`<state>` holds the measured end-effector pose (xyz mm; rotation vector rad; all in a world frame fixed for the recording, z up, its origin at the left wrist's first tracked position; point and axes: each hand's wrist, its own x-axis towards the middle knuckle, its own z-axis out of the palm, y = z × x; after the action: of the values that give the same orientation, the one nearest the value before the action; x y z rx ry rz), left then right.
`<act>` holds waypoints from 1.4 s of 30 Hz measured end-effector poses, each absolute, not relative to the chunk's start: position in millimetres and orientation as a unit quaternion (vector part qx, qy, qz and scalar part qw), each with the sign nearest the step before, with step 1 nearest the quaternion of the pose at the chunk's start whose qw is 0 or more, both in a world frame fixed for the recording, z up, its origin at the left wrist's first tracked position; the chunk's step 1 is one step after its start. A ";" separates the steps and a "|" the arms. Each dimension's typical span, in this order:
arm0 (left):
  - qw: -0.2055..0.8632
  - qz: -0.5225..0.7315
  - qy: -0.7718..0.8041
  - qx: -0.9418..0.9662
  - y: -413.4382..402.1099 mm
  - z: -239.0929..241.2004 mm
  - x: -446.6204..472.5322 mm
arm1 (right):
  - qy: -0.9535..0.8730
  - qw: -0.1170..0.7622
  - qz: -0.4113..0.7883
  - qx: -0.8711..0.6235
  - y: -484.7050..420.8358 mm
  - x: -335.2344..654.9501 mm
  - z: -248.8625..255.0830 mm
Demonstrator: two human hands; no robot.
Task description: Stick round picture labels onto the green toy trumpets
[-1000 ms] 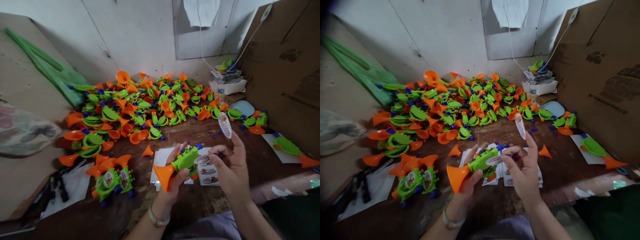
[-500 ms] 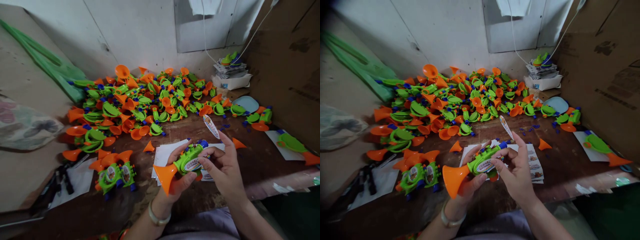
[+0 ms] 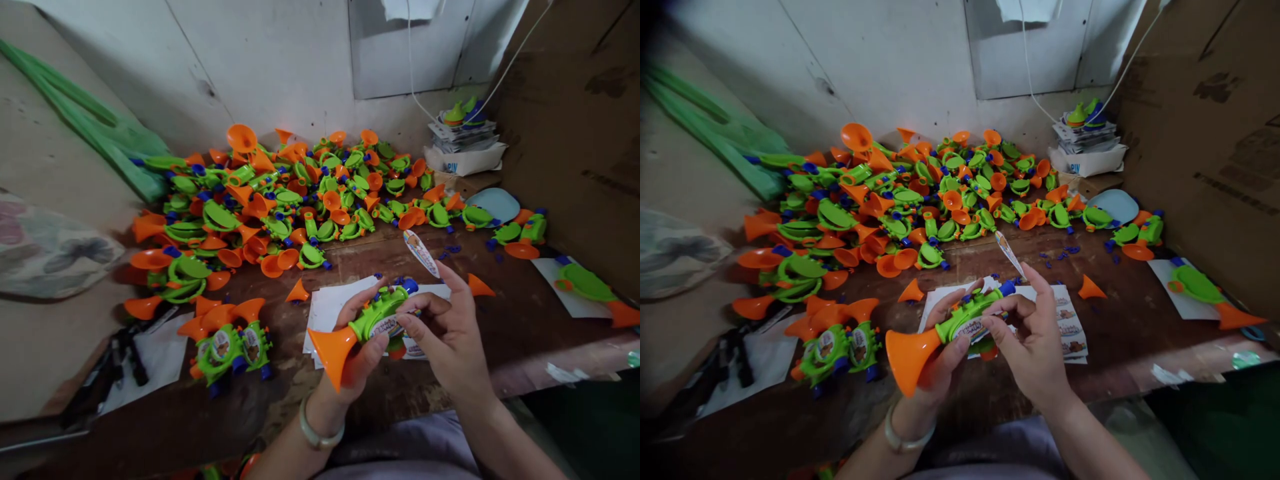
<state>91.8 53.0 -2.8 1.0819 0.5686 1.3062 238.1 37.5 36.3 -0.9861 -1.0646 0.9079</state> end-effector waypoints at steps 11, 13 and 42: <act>0.565 0.583 0.270 0.518 47.8 -6.5 90.5 | -0.575 0.654 0.158 -0.465 37.9 230.6 26.5; 0.564 0.588 0.268 0.515 47.0 -2.7 91.0 | -0.584 0.648 0.147 -0.466 37.5 228.5 27.2; 0.511 0.567 0.293 0.575 46.1 -15.8 85.9 | -0.733 0.546 0.076 -0.398 41.8 239.4 18.3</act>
<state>85.9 46.1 -15.8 1.3844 0.7061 1.3643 239.4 41.8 18.3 -0.9441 -1.7386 0.1813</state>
